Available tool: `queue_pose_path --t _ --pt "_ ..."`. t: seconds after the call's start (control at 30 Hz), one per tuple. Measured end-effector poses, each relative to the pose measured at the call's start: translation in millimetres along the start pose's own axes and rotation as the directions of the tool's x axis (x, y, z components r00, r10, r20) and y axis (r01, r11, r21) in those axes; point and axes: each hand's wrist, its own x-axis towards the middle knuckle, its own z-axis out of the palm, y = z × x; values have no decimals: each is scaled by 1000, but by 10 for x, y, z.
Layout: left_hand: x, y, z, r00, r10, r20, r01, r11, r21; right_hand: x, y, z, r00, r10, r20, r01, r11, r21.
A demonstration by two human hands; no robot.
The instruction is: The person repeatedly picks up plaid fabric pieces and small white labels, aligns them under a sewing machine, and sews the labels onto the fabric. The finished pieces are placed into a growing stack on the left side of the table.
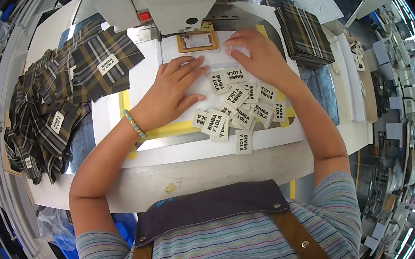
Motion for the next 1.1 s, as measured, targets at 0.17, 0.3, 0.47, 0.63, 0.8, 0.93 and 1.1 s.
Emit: queue_pose_path --t 0.17,0.3,0.47,0.63,0.8,0.93,1.1 --pt "18 16 5 1000 24 -1 -24 1000 19 -378 -253 214 990 -138 38 143 953 -267" --pt "5 20 -5 1000 4 -16 -3 999 52 -329 -283 294 991 -110 80 130 940 -316" --pt "-13 -53 6 998 -23 -54 32 983 181 -172 -236 254 983 -140 121 172 934 -314" --pt "-12 -71 59 994 -51 -96 72 971 229 -104 -108 184 965 -190 183 229 946 -227" --pt "29 -35 67 994 -105 -25 108 961 253 -107 -83 207 967 -206 151 235 948 -215" --pt "76 -27 76 990 -138 11 130 956 262 -138 -98 259 970 -218 109 240 930 -277" --pt "116 -64 97 991 -128 26 115 950 289 -127 -87 274 968 -230 97 249 924 -290"
